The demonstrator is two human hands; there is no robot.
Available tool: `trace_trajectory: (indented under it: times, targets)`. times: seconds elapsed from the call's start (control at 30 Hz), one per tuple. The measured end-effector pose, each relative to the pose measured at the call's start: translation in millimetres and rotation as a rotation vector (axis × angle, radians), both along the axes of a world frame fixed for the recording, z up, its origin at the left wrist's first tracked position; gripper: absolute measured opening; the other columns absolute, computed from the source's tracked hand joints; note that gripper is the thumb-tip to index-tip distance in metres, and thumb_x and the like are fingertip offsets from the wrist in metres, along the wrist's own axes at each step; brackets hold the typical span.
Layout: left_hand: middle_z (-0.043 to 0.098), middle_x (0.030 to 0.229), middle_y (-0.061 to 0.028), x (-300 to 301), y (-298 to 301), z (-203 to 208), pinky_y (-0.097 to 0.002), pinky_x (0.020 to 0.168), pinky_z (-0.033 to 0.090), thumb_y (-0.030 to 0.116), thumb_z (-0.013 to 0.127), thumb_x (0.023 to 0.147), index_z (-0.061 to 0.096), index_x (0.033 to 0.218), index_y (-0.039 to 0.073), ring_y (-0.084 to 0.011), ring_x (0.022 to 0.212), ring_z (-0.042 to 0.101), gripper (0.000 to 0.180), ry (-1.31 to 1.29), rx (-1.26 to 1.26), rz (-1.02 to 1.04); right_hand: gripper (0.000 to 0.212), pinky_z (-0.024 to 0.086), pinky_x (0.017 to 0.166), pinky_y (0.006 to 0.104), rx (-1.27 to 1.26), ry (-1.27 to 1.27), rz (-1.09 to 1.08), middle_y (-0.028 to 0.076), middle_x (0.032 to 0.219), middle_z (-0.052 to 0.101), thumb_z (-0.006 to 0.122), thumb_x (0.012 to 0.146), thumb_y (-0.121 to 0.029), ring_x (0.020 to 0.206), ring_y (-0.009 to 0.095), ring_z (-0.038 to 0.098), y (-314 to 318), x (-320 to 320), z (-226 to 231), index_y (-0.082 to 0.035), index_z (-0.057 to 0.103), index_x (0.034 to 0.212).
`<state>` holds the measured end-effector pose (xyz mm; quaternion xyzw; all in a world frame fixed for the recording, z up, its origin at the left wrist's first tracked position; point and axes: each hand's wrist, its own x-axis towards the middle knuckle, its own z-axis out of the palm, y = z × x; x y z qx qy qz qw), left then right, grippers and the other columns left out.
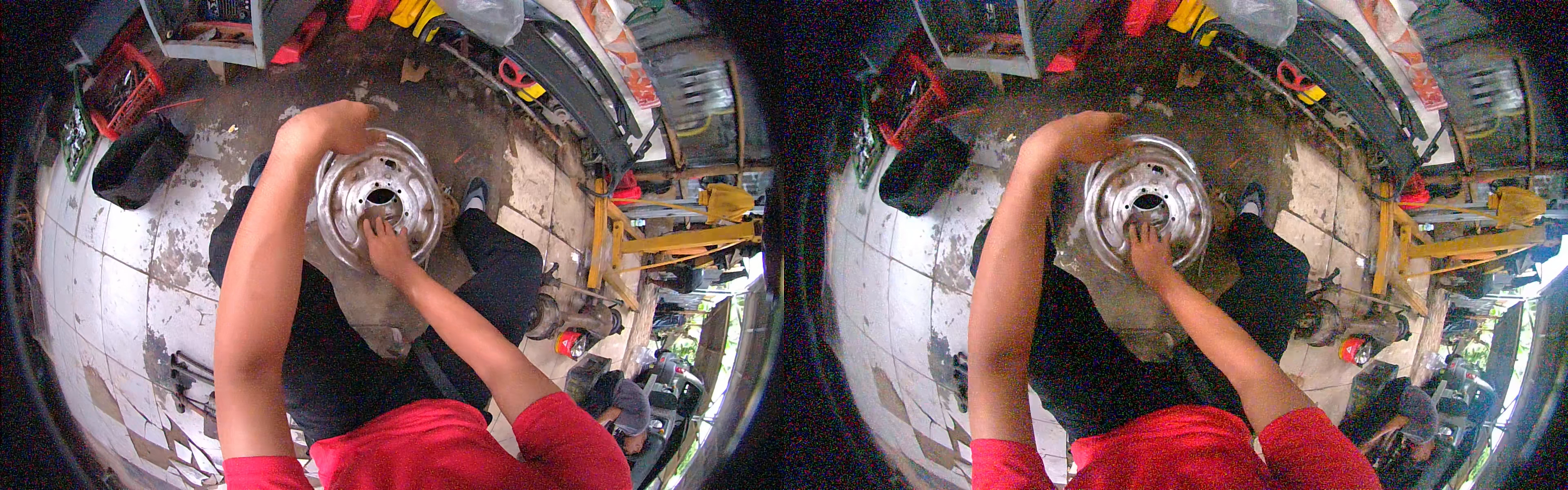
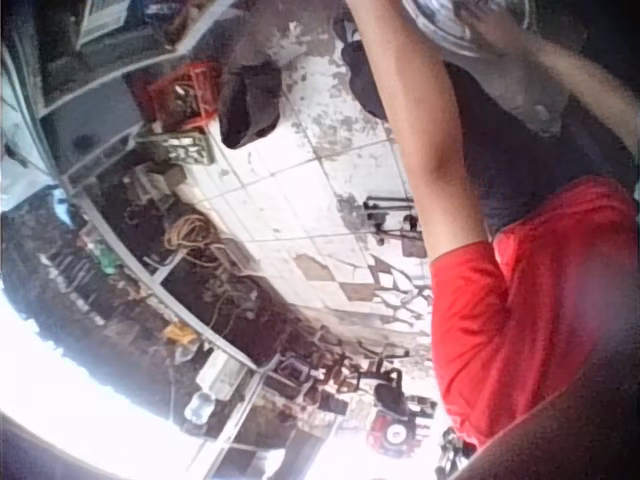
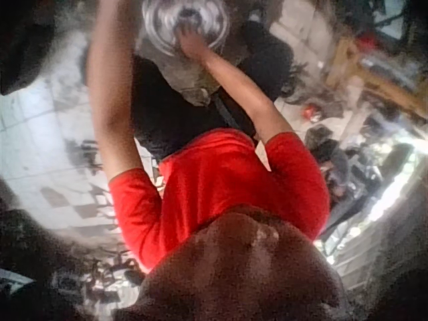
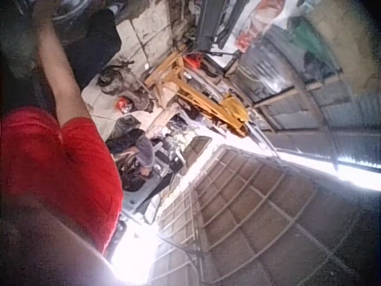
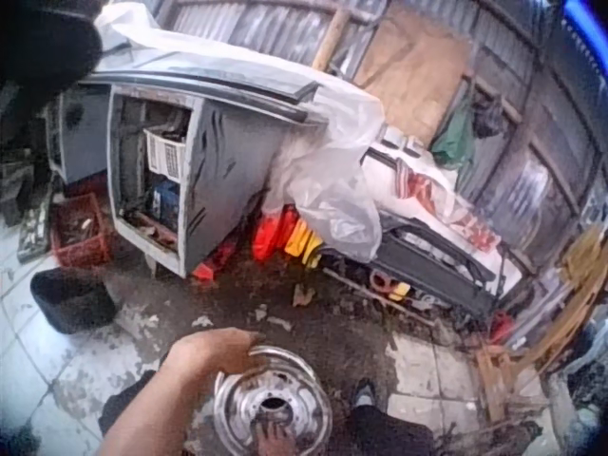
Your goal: The person scrubs a metal wheel rim with a small abrasive pad, rotating the rim to reach different sections. The person then wipes the rim with a cloth, continuing to rotate it to clean multiple areas.
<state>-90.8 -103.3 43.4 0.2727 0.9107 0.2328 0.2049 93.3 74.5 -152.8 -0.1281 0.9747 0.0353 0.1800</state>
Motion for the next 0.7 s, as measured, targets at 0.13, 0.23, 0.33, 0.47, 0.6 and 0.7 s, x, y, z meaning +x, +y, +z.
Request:
trace_trajectory:
  times: [0.13, 0.23, 0.33, 0.47, 0.6, 0.7]
  targets:
    - [0.057, 0.125, -0.0232, -5.3, 0.0, -7.1, -0.0444, 0.099, 0.044, 0.048, 0.056, 0.09, 0.053, 0.129, 0.003, -0.0383, 0.118, 0.054, 0.059, 0.007, -0.062, -0.019, 0.057, 0.032, 0.1, 0.0653, -0.073, -0.002, -0.103, 0.026, 0.137, 0.044, 0.046, 0.087, -0.01, 0.123, 0.037, 0.05, -8.4, -20.6, -0.3, 0.0, 0.035, 0.142]
    - [0.057, 0.126, -0.0234, -1.1, -0.8, -9.4, -0.0454, 0.099, 0.044, 0.05, 0.054, 0.09, 0.052, 0.13, 0.003, -0.039, 0.118, 0.053, 0.061, -0.001, -0.064, -0.02, 0.058, 0.029, 0.101, 0.0671, -0.12, 0.012, -0.13, 0.027, 0.133, 0.047, 0.047, 0.086, -0.009, 0.122, 0.038, 0.05, -13.0, -19.4, -0.2, 0.0, 0.035, 0.142]
    - [0.059, 0.12, -0.0238, -0.9, 1.0, -4.9, -0.0443, 0.096, 0.046, 0.045, 0.058, 0.088, 0.059, 0.123, 0.003, -0.038, 0.115, 0.057, 0.054, 0.021, -0.051, -0.018, 0.059, 0.025, 0.102, 0.0692, -0.035, 0.05, -0.027, 0.029, 0.13, 0.049, 0.048, 0.086, -0.011, 0.12, 0.04, 0.051, -6.9, -5.5, -5.2, -0.001, 0.035, 0.143]
    - [0.062, 0.115, -0.0238, -3.6, 5.0, 1.2, -0.044, 0.092, 0.049, 0.04, 0.06, 0.086, 0.064, 0.114, 0.002, -0.0379, 0.109, 0.06, 0.048, 0.013, -0.084, -0.002, 0.059, 0.019, 0.103, 0.0714, 0.028, 0.056, -0.012, 0.029, 0.13, 0.049, 0.047, 0.088, -0.013, 0.12, 0.041, 0.052, -4.7, -4.8, -10.0, -0.003, 0.033, 0.144]
    - [0.064, 0.111, -0.0227, -4.1, 2.1, -6.2, -0.0436, 0.09, 0.05, 0.037, 0.06, 0.086, 0.067, 0.109, 0.001, -0.0371, 0.106, 0.062, 0.043, 0.032, -0.064, 0.003, 0.054, 0.017, 0.103, 0.0721, -0.112, -0.012, -0.153, 0.03, 0.128, 0.052, 0.044, 0.093, -0.015, 0.118, 0.041, 0.053, -12.7, -29.6, -3.1, -0.006, 0.032, 0.145]
    - [0.065, 0.109, -0.0215, -4.3, 6.6, -3.5, -0.0432, 0.089, 0.051, 0.035, 0.061, 0.085, 0.068, 0.107, 0.002, -0.0361, 0.105, 0.063, 0.041, 0.031, -0.069, -0.006, 0.051, 0.019, 0.102, 0.0723, -0.145, -0.017, -0.205, 0.03, 0.126, 0.053, 0.043, 0.096, -0.017, 0.116, 0.041, 0.054, -10.2, -28.9, -5.8, -0.01, 0.033, 0.145]
